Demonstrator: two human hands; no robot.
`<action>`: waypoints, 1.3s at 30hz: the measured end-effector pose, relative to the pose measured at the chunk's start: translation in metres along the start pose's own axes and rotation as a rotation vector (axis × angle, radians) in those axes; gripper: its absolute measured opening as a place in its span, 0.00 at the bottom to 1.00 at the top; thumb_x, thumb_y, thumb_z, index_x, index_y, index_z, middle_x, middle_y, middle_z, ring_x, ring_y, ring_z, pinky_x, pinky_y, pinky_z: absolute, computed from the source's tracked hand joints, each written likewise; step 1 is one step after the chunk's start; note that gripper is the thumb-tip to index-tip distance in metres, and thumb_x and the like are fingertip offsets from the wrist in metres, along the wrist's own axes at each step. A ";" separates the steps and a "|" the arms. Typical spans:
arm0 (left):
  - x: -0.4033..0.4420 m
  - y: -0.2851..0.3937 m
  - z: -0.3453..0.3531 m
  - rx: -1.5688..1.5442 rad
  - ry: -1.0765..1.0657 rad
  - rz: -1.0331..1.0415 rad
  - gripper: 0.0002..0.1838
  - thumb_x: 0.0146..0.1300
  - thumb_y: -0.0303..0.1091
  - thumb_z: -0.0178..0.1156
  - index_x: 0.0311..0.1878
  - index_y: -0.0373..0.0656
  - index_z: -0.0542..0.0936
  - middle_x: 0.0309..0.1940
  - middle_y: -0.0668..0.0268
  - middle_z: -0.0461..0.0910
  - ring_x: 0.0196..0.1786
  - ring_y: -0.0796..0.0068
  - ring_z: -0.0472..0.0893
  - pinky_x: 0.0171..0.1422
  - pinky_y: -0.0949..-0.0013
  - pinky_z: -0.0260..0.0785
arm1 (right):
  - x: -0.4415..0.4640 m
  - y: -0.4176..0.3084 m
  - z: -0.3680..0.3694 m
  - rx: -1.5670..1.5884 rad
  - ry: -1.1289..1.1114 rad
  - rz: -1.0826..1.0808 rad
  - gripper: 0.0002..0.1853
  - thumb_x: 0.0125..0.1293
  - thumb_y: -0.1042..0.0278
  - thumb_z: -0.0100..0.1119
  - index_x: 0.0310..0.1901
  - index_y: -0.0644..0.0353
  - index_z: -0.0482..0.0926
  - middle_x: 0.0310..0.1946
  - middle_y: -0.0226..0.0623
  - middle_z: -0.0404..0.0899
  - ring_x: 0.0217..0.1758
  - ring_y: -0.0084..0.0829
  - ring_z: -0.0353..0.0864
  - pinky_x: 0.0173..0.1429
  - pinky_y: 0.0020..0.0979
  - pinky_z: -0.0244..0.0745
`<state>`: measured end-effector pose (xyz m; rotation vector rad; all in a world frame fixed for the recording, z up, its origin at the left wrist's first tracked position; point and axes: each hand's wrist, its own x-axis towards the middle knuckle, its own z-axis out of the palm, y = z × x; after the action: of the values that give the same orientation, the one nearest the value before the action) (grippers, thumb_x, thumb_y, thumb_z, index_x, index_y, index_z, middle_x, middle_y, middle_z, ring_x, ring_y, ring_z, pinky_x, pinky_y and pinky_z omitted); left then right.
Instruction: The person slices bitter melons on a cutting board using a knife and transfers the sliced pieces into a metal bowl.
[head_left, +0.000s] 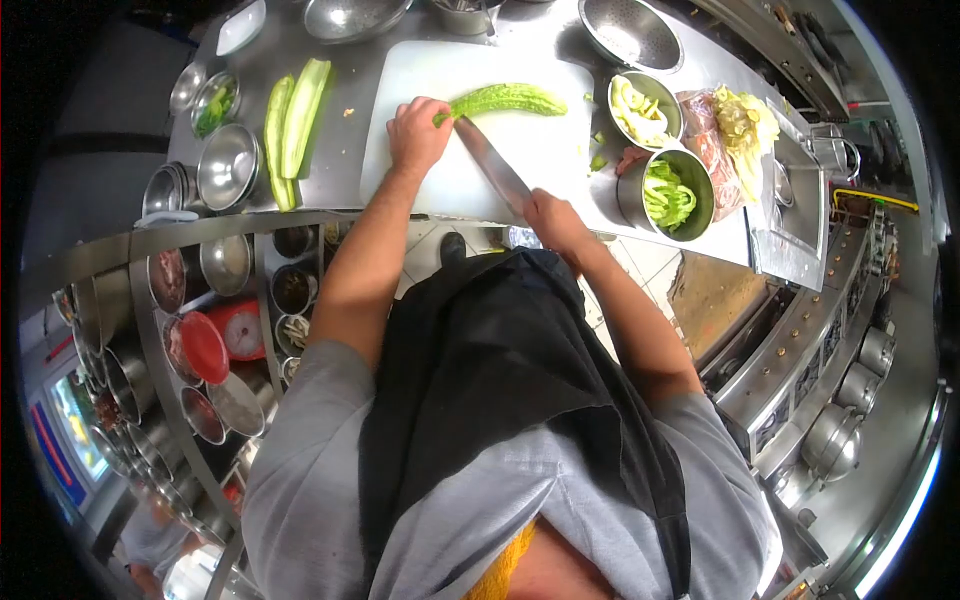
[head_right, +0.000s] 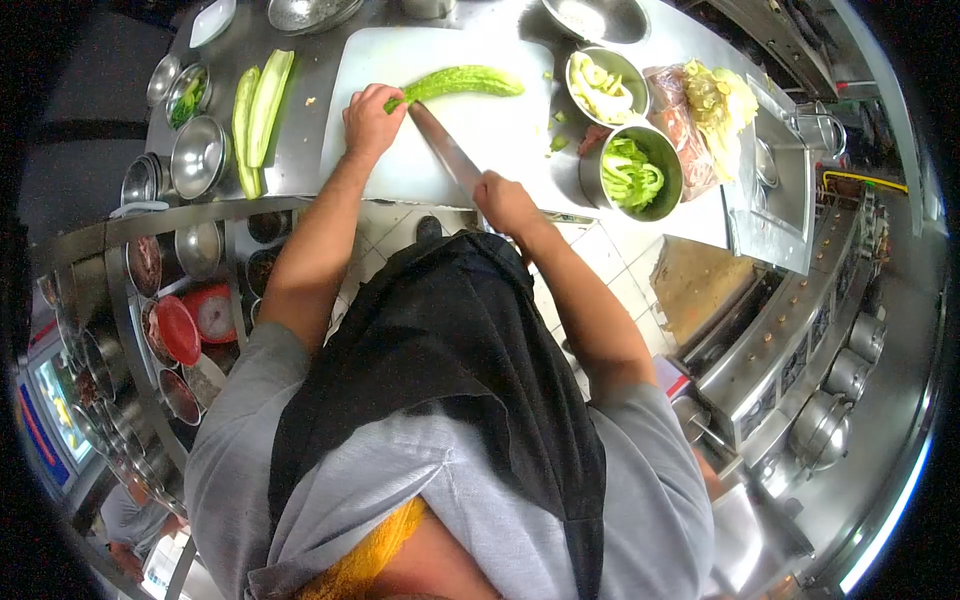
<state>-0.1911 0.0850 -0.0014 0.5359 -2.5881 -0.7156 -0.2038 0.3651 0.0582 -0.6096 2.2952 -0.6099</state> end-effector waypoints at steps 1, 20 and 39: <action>0.001 -0.001 0.000 -0.011 -0.004 0.002 0.09 0.56 0.38 0.71 0.41 0.57 0.85 0.47 0.74 0.83 0.53 0.60 0.79 0.56 0.49 0.71 | -0.011 0.010 0.005 -0.034 0.039 -0.034 0.16 0.74 0.59 0.50 0.46 0.65 0.78 0.39 0.67 0.82 0.46 0.65 0.83 0.54 0.56 0.76; 0.011 0.004 0.002 -0.028 -0.028 0.037 0.11 0.55 0.38 0.72 0.43 0.56 0.84 0.46 0.73 0.83 0.53 0.59 0.79 0.56 0.49 0.71 | -0.028 0.011 -0.001 -0.032 0.108 -0.062 0.15 0.75 0.59 0.51 0.43 0.65 0.78 0.36 0.64 0.83 0.42 0.65 0.83 0.52 0.57 0.77; 0.020 0.008 0.007 -0.010 0.000 0.093 0.13 0.53 0.38 0.74 0.42 0.55 0.84 0.44 0.72 0.83 0.51 0.59 0.80 0.53 0.48 0.71 | -0.055 0.007 -0.015 0.199 0.004 0.133 0.17 0.76 0.57 0.50 0.42 0.65 0.78 0.36 0.65 0.82 0.43 0.66 0.83 0.52 0.56 0.76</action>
<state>-0.2129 0.0848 0.0027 0.4094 -2.5890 -0.6971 -0.1795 0.4060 0.0912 -0.3582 2.2234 -0.7641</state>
